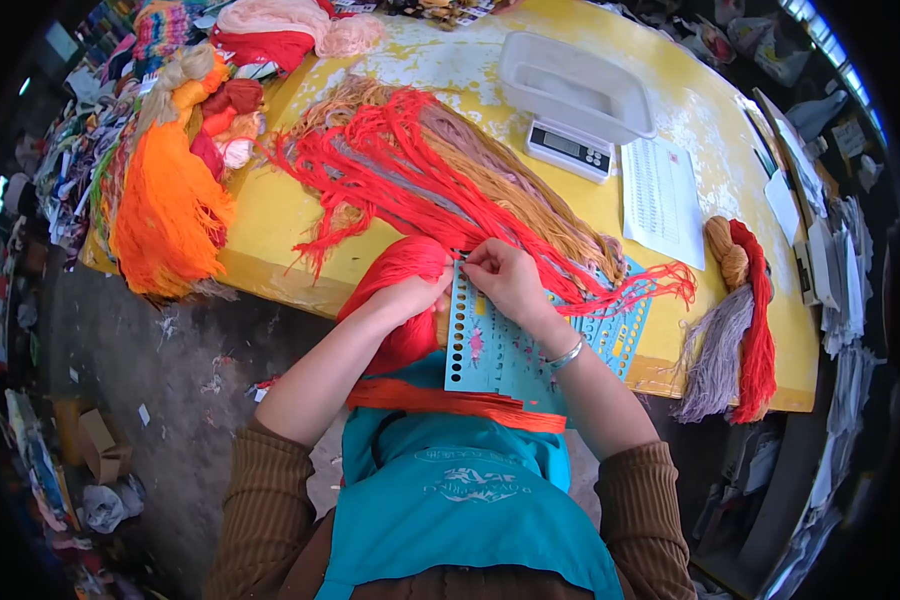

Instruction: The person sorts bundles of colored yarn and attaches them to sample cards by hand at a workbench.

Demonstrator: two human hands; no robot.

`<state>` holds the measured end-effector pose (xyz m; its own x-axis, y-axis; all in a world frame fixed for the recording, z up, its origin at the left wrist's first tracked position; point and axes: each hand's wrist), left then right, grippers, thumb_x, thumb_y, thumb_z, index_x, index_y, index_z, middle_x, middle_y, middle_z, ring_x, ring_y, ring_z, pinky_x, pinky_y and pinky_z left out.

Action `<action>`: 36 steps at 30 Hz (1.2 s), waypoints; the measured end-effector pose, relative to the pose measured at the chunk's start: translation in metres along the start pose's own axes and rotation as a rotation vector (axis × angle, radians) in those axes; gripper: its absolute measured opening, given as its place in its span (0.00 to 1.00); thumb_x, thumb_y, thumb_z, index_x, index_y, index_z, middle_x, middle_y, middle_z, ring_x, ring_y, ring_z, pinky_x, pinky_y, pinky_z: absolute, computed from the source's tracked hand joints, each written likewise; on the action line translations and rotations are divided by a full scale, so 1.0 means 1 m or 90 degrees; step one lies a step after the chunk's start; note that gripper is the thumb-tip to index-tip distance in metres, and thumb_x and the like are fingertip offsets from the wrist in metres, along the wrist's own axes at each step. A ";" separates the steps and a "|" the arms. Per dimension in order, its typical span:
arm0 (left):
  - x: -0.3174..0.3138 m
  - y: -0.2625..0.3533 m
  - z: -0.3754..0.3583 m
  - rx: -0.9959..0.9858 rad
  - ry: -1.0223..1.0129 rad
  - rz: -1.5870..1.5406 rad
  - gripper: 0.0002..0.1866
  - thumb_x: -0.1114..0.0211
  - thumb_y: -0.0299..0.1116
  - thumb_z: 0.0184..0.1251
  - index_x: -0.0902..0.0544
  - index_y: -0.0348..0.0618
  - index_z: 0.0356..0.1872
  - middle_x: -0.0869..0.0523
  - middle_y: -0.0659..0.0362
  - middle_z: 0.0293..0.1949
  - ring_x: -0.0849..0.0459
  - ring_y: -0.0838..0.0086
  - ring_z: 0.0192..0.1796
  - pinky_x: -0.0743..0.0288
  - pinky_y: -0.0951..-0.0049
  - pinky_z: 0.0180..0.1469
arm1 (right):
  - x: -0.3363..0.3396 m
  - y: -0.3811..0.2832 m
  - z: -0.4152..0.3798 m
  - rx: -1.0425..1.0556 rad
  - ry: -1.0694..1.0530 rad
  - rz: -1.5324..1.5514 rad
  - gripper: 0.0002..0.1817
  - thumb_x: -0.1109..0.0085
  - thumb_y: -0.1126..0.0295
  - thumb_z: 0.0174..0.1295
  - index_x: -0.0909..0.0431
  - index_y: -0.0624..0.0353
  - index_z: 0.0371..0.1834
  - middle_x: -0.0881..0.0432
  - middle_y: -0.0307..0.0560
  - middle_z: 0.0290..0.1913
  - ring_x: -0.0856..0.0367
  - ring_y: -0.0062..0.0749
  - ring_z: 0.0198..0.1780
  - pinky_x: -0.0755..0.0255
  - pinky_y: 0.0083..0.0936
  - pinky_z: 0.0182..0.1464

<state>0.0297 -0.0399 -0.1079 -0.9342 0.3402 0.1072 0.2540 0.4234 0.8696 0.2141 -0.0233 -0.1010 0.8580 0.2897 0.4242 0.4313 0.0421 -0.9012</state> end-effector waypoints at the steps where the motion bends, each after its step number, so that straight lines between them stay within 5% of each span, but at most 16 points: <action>1: 0.002 0.008 -0.009 0.003 0.020 0.042 0.15 0.53 0.43 0.78 0.24 0.42 0.42 0.20 0.60 0.29 0.22 0.77 0.27 0.27 0.76 0.32 | 0.001 -0.003 0.000 0.001 -0.002 -0.001 0.08 0.36 0.70 0.57 0.19 0.61 0.36 0.17 0.46 0.27 0.18 0.31 0.30 0.24 0.27 0.36; 3: 0.021 0.002 -0.010 0.053 0.014 0.141 0.17 0.55 0.45 0.78 0.25 0.40 0.44 0.19 0.60 0.30 0.23 0.78 0.27 0.27 0.76 0.32 | 0.004 -0.008 0.000 -0.016 -0.031 -0.023 0.08 0.35 0.69 0.56 0.19 0.61 0.36 0.18 0.46 0.26 0.18 0.31 0.29 0.25 0.27 0.34; 13: 0.041 0.011 -0.024 0.079 0.012 -0.167 0.16 0.46 0.44 0.74 0.21 0.40 0.43 0.16 0.59 0.38 0.24 0.81 0.29 0.31 0.80 0.33 | 0.003 -0.017 0.001 -0.012 -0.030 -0.096 0.10 0.37 0.66 0.56 0.19 0.61 0.36 0.17 0.48 0.29 0.17 0.36 0.32 0.24 0.31 0.37; 22: 0.031 -0.001 -0.018 0.059 0.032 -0.201 0.16 0.43 0.46 0.73 0.20 0.43 0.39 0.20 0.64 0.31 0.26 0.82 0.30 0.33 0.80 0.34 | 0.000 -0.025 -0.002 -0.044 -0.024 -0.147 0.15 0.35 0.58 0.57 0.20 0.58 0.37 0.18 0.47 0.29 0.17 0.37 0.34 0.25 0.34 0.36; 25: 0.022 0.015 -0.028 -0.016 -0.118 -0.243 0.17 0.43 0.49 0.72 0.20 0.44 0.40 0.24 0.66 0.25 0.28 0.82 0.26 0.36 0.80 0.30 | -0.005 -0.022 -0.003 0.026 0.023 -0.217 0.16 0.34 0.58 0.59 0.20 0.60 0.38 0.21 0.42 0.24 0.22 0.27 0.27 0.28 0.27 0.31; 28: 0.018 0.025 -0.031 0.003 -0.160 -0.230 0.21 0.45 0.52 0.72 0.20 0.43 0.41 0.26 0.66 0.22 0.28 0.81 0.24 0.36 0.79 0.29 | -0.005 -0.020 0.001 0.005 0.021 -0.224 0.19 0.35 0.53 0.61 0.21 0.60 0.39 0.19 0.43 0.26 0.21 0.28 0.28 0.28 0.28 0.32; 30: 0.013 0.019 -0.021 0.030 -0.120 -0.214 0.23 0.47 0.54 0.73 0.20 0.43 0.40 0.26 0.65 0.21 0.29 0.81 0.23 0.35 0.79 0.29 | 0.000 -0.015 0.008 -0.073 -0.030 -0.034 0.24 0.40 0.45 0.63 0.21 0.59 0.39 0.16 0.48 0.31 0.16 0.38 0.34 0.25 0.34 0.38; 31: 0.010 0.018 -0.018 0.054 -0.072 -0.176 0.18 0.47 0.49 0.73 0.20 0.43 0.41 0.26 0.65 0.21 0.29 0.80 0.23 0.36 0.80 0.28 | 0.000 -0.009 0.009 -0.018 -0.032 -0.041 0.21 0.41 0.52 0.68 0.23 0.62 0.42 0.19 0.40 0.27 0.23 0.22 0.29 0.28 0.23 0.33; 36: 0.003 0.007 -0.005 -0.044 -0.062 0.031 0.11 0.42 0.40 0.71 0.23 0.47 0.48 0.24 0.66 0.25 0.29 0.83 0.24 0.34 0.81 0.25 | 0.007 -0.001 0.010 -0.009 -0.134 0.146 0.18 0.39 0.59 0.67 0.26 0.63 0.48 0.20 0.36 0.27 0.25 0.15 0.30 0.30 0.16 0.33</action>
<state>0.0277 -0.0403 -0.0996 -0.8919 0.4399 0.1053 0.2770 0.3472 0.8959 0.2168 -0.0114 -0.0979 0.8574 0.4819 0.1808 0.2384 -0.0605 -0.9693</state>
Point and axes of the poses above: each hand's wrist, its own z-axis towards the middle knuckle, its own x-axis out of the back of the hand, y = z × x
